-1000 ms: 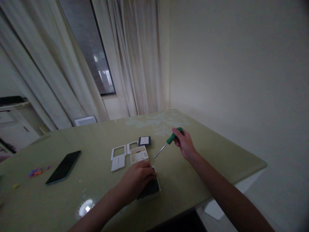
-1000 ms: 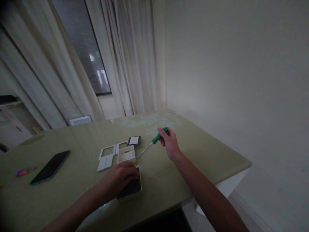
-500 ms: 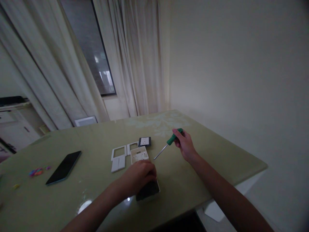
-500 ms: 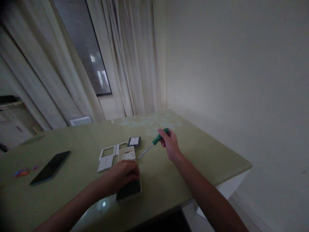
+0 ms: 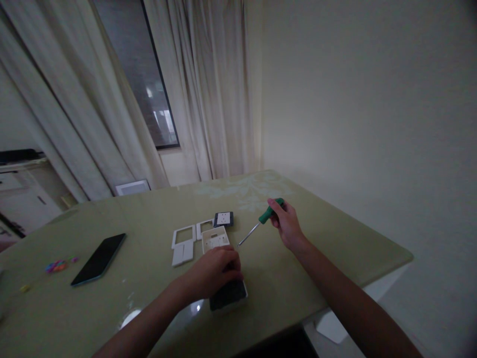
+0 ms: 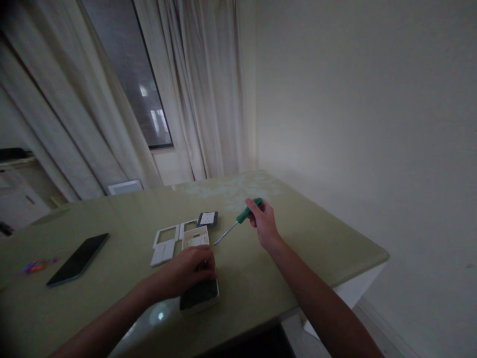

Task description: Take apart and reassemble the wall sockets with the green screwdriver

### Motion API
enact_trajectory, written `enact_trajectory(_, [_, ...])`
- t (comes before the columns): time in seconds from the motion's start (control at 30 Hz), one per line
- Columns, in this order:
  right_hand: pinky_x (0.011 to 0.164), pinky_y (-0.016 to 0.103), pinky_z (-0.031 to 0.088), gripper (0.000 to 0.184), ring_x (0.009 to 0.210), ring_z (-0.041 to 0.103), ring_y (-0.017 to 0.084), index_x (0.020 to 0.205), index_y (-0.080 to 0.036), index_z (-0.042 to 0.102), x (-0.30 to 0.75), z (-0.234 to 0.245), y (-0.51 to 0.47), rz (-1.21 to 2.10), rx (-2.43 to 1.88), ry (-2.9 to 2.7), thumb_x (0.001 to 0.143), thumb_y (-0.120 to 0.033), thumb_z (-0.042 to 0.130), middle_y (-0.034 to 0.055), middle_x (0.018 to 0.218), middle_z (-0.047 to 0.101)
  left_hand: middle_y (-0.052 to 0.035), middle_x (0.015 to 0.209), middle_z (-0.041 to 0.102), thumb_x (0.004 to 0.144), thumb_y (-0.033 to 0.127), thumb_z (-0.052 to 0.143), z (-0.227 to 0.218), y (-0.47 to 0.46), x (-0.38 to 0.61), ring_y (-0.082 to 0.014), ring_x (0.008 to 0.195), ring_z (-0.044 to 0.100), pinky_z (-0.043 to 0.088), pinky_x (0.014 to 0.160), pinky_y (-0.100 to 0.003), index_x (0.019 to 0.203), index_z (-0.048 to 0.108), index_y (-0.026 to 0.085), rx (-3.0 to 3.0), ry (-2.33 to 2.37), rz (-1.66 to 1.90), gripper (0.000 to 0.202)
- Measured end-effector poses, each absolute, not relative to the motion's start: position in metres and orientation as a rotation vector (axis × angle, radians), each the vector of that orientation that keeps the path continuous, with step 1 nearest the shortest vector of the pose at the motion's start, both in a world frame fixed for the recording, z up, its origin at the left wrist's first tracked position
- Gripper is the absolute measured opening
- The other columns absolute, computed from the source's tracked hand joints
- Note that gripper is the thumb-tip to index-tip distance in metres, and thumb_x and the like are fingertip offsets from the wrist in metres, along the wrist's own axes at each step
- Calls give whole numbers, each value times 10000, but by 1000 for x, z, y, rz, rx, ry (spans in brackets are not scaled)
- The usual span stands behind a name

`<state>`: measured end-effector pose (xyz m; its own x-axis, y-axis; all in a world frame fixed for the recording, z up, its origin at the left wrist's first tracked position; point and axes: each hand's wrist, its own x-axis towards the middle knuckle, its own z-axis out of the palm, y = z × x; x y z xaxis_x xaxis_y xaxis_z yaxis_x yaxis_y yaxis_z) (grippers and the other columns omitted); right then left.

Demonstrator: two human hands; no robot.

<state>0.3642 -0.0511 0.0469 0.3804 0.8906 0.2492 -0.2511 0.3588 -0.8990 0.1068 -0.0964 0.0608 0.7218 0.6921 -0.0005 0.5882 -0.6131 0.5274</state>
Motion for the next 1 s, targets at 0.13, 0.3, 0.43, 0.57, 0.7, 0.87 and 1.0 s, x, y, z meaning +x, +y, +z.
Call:
enact_trajectory(0.13, [352,223,218,520,396,374,56,740,-218,558,363,48,-52,857,-901,-871,690,-605,903,-75,533,536,-5,919,695,888,200,840,56,-95,107,-191,854,673,480,754,-276,832,773,194,2391,980,317,87])
enact_trajectory(0.3, [358,239,216,521,392,359,65,731,-231,538,364,50,-53,797,-903,-897,708,-624,879,-82,526,503,-29,994,718,983,229,745,54,-106,99,-222,985,684,525,892,-324,898,778,220,2451,925,436,92])
enact_trajectory(0.43, [416,257,293,429,457,418,102,817,-250,590,363,61,-62,616,-898,-964,765,-588,849,-66,596,501,-112,1395,667,890,475,855,45,-116,80,-344,1287,604,485,1129,-498,1370,670,257,2471,992,516,558])
enact_trajectory(0.57, [547,288,410,258,590,513,153,902,-261,662,351,96,-78,279,-876,-1276,872,-494,769,-2,719,567,-140,1641,491,790,515,922,32,-117,60,-407,1491,448,332,1267,-607,1557,500,286,2429,931,398,905])
enact_trajectory(0.7, [595,270,416,121,571,497,124,915,-261,645,319,136,-85,162,-744,-1753,926,-374,684,-25,695,590,-127,1604,524,795,420,911,29,-111,41,-381,1441,513,396,1228,-576,1526,510,299,2288,929,330,844])
enact_trajectory(0.87, [605,245,407,131,552,462,102,839,-251,548,268,144,-76,114,-514,-2042,879,-337,639,-53,674,577,-100,1445,633,691,401,959,36,-103,20,-366,1298,607,490,1136,-518,1491,536,266,2190,982,270,915])
enact_trajectory(1.0, [586,226,392,128,542,463,94,842,-245,543,250,127,-69,163,-476,-2054,861,-319,646,-63,657,556,-94,1450,626,651,429,976,39,-101,18,-379,1309,584,464,1159,-522,1457,571,263,2201,963,231,917])
